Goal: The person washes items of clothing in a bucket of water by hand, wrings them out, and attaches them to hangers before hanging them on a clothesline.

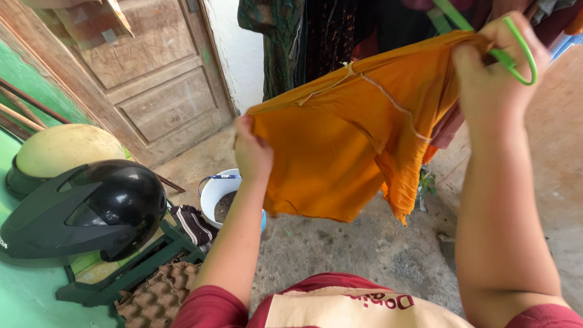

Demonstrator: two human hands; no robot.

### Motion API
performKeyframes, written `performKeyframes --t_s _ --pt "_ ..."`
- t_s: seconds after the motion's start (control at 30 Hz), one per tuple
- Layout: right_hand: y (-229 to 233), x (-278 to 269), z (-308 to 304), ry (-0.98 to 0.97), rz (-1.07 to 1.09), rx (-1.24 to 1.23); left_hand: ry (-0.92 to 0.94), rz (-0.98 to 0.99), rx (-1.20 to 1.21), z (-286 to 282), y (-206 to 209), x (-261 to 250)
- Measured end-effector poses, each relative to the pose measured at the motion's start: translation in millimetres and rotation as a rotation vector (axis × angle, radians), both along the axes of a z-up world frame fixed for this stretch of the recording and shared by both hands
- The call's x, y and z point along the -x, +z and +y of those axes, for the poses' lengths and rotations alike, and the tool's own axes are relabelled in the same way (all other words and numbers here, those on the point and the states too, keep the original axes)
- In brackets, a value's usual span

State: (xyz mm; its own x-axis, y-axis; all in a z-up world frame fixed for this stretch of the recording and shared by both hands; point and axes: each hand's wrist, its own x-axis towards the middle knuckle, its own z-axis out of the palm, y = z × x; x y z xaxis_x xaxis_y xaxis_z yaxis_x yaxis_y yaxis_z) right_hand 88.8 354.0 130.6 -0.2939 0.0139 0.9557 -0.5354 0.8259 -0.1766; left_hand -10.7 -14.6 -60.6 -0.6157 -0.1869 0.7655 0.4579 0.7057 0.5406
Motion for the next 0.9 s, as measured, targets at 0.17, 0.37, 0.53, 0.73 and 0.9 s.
performKeyframes --t_s 0.17,0.37,0.53,0.73,0.9 --pt "-13 -3 27 -0.052 -0.026 -0.024 0.044 0.025 -0.35 -27 -26 13" --pt "-55 -12 66 -0.402 0.015 -0.213 0.279 -0.244 -0.285 -69 -63 62" --pt "-98 -36 83 -0.479 -0.117 -0.156 0.182 -0.095 -0.326 -82 -98 88" --pt "-105 -64 100 -0.292 -0.359 -0.144 -0.291 -0.651 -0.17 -97 -74 92" --pt "-124 -58 52 -0.302 -0.495 -0.273 -0.699 -1.201 -0.675 -47 -6 97"
